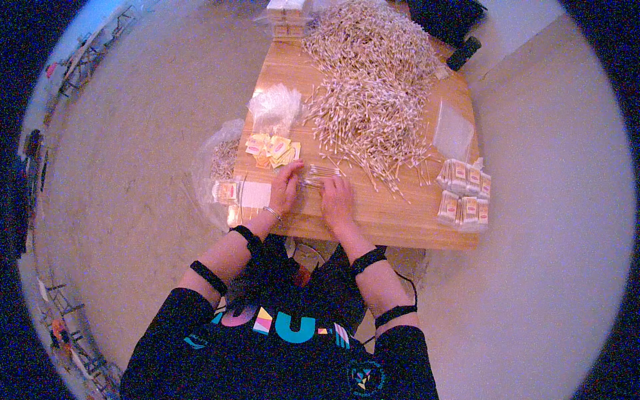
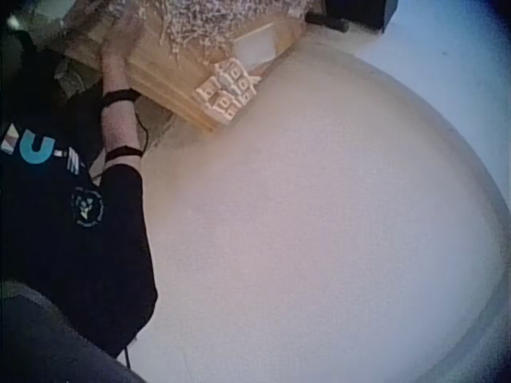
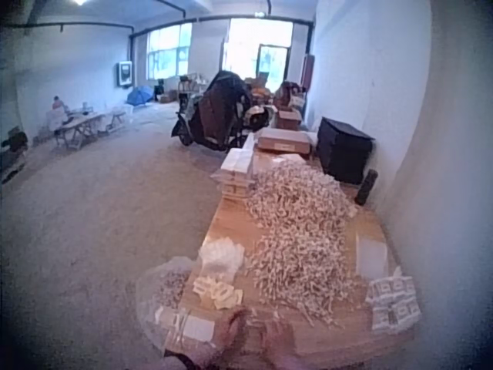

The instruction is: The person is sorting small white parts, aligning them, and placing them into a plastic bag.

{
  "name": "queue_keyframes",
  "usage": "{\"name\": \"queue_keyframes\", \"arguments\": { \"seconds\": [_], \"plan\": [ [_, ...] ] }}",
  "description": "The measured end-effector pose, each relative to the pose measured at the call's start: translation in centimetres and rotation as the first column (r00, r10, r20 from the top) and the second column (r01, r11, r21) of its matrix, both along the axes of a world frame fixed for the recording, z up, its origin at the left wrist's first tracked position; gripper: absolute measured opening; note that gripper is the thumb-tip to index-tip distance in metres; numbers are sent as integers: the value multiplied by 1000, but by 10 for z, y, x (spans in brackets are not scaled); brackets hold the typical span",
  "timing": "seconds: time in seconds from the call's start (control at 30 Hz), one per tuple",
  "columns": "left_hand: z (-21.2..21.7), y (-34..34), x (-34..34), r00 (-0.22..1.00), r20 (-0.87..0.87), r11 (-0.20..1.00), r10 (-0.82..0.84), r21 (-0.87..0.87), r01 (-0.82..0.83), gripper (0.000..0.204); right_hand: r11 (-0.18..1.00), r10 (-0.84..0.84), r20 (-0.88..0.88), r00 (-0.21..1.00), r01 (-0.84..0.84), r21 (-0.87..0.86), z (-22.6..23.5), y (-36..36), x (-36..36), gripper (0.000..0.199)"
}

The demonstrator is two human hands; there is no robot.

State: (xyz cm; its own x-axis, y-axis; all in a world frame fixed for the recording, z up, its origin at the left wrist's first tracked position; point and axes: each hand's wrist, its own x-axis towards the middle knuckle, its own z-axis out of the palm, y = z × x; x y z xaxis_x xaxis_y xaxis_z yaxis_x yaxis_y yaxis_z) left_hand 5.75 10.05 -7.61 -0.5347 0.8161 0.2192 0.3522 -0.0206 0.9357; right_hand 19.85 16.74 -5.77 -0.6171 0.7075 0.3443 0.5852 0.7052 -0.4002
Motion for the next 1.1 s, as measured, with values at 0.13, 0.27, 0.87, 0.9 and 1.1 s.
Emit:
{"name": "queue_keyframes", "arguments": {
  "seconds": [0.13, 0.27, 0.87, 0.9, 1.1],
  "plan": [
    [-1, 1, -1, 1000, 17, 1000, -6, -4, 6, 31, 996, 91, 70, 993, -92, 14, 0, 4, 2, 8],
    [1, 3, 2, 997, 74, 1000, -9, -22, 11, 31, 986, 99, 10, 995, -99, 135, -4, -1, 6, 5],
    [4, -2, 14, 961, -196, 976, -195, -133, 171, 55, 994, -97, 119, 988, 102, -40, 7, -4, 6, 49],
    [6, -1, 16, 930, -286, 969, -231, -149, 195, 61, 994, -78, 122, 989, 85, -61, 6, -4, 8, 48],
    [13, 5, 21, 939, -288, 973, -190, -181, 142, 73, 987, -108, 95, 990, 118, -105, 7, -5, 5, 37]
  ]
}}
